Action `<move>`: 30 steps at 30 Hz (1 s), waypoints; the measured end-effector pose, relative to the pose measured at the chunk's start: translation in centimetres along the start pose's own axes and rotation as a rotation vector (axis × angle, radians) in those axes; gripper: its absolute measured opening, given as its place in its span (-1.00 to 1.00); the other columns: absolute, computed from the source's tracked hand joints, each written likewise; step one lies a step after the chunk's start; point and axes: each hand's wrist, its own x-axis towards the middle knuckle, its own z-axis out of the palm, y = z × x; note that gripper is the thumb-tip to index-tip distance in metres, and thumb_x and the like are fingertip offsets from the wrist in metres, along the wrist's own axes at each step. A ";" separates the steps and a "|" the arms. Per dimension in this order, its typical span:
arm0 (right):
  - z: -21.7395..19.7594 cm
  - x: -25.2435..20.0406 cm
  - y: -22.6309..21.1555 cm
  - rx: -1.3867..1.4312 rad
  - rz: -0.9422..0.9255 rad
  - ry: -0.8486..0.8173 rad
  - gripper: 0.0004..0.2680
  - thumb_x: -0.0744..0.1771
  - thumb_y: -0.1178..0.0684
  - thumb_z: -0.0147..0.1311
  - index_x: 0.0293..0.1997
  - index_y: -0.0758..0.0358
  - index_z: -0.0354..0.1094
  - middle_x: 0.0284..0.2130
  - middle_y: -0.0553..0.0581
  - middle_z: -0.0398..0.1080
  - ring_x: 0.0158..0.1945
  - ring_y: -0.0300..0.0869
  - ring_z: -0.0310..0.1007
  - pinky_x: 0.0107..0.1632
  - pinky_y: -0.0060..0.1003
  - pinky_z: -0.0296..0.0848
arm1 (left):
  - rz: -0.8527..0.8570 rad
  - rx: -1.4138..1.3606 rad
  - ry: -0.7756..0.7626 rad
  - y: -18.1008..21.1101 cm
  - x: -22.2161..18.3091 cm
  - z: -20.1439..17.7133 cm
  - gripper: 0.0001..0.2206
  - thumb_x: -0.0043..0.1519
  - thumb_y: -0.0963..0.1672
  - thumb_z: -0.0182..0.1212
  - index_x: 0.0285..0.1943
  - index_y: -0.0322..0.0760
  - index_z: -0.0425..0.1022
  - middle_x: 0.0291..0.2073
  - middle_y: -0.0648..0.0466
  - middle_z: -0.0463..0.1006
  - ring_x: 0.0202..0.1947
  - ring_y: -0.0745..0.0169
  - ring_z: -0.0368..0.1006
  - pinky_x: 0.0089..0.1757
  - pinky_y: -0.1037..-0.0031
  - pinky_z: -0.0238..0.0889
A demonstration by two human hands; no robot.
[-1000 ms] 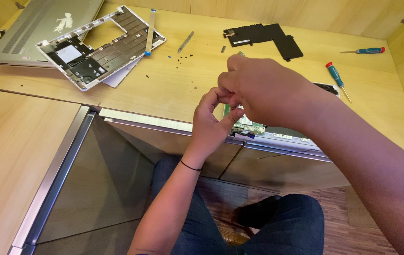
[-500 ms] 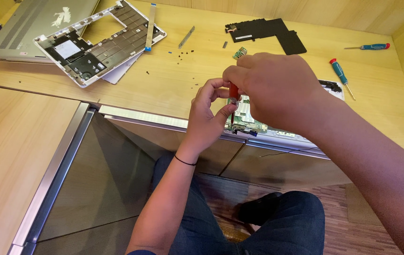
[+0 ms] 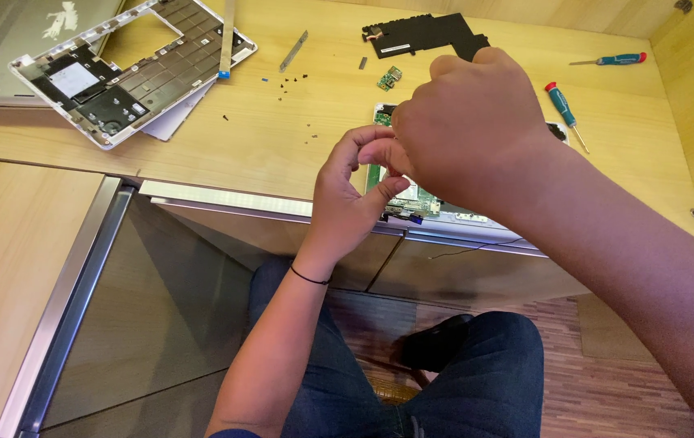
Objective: Disassembling and inspecting a laptop motherboard by removing screws and handling internal components.
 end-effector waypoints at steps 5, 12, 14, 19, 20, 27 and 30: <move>-1.7 -0.6 0.5 0.279 -0.059 -0.184 -0.85 0.32 -0.10 -0.22 -0.25 -0.14 0.33 -0.37 -0.05 0.39 -0.19 -0.06 0.38 -0.43 -0.11 0.30 | 0.027 -0.112 0.015 -1.3 0.1 0.4 -0.66 0.14 -0.17 0.20 0.10 -0.15 0.31 -0.15 0.15 0.51 -0.06 0.32 0.43 0.01 0.45 0.27; -2.4 -0.3 0.6 0.246 -0.036 -0.300 -0.93 0.24 0.02 -0.03 -0.34 -0.11 0.38 -0.48 -0.09 0.43 -0.28 -0.08 0.44 -0.52 -0.20 0.26 | -0.032 0.066 0.003 -0.9 -0.4 0.3 -0.57 0.12 -0.08 0.26 0.17 -0.05 0.27 -0.13 0.16 0.50 -0.02 0.29 0.37 0.06 0.33 0.11; -2.2 -0.3 0.4 0.228 -0.002 -0.297 -0.88 0.27 -0.06 -0.09 -0.47 -0.07 0.37 -0.54 -0.09 0.42 -0.34 -0.08 0.43 -0.53 -0.24 0.21 | -0.030 0.061 0.024 -0.7 -0.3 0.4 -0.56 0.09 -0.10 0.28 0.16 -0.03 0.29 -0.20 0.19 0.50 -0.07 0.31 0.39 0.04 0.35 0.13; -3.3 0.2 -0.5 0.257 0.133 -0.333 -0.58 0.38 -0.40 -0.25 -0.49 -0.05 0.46 -0.51 0.01 0.45 -0.32 -0.05 0.47 -0.47 -0.23 0.30 | 0.053 -0.048 0.016 -0.9 -0.5 0.3 -0.58 0.15 -0.14 0.26 0.19 -0.13 0.28 0.08 0.19 0.42 -0.04 0.31 0.39 0.13 0.36 0.21; -3.7 0.4 -0.8 0.279 0.157 -0.387 -0.57 0.38 -0.41 -0.26 -0.49 -0.04 0.47 -0.48 0.01 0.46 -0.33 -0.05 0.46 -0.45 -0.24 0.27 | 0.057 -0.055 0.037 -0.9 -0.6 0.4 -0.58 0.15 -0.14 0.26 0.19 -0.15 0.27 0.01 0.16 0.45 -0.03 0.30 0.41 0.13 0.36 0.22; -2.5 -0.1 0.1 0.620 -0.205 -0.224 -0.78 0.24 0.17 -0.02 -0.05 0.05 0.29 -0.28 0.07 0.24 -0.21 -0.02 0.32 -0.32 -0.07 0.27 | 0.029 -0.202 0.035 -2.8 -0.8 0.7 -0.59 0.17 -0.17 0.21 0.20 -0.21 0.23 -0.28 0.16 0.49 -0.14 0.40 0.42 0.04 0.52 0.19; -1.7 -0.1 -0.1 0.632 -0.205 -0.197 -0.81 0.17 0.29 -0.01 -0.30 0.06 0.36 -0.32 0.06 0.18 -0.42 0.01 0.35 -0.51 -0.04 0.21 | 0.060 -0.220 -0.006 -2.3 -1.1 0.6 -0.78 0.20 -0.16 0.19 0.00 -0.20 0.32 -0.31 0.23 0.38 -0.21 0.42 0.36 0.06 0.50 0.19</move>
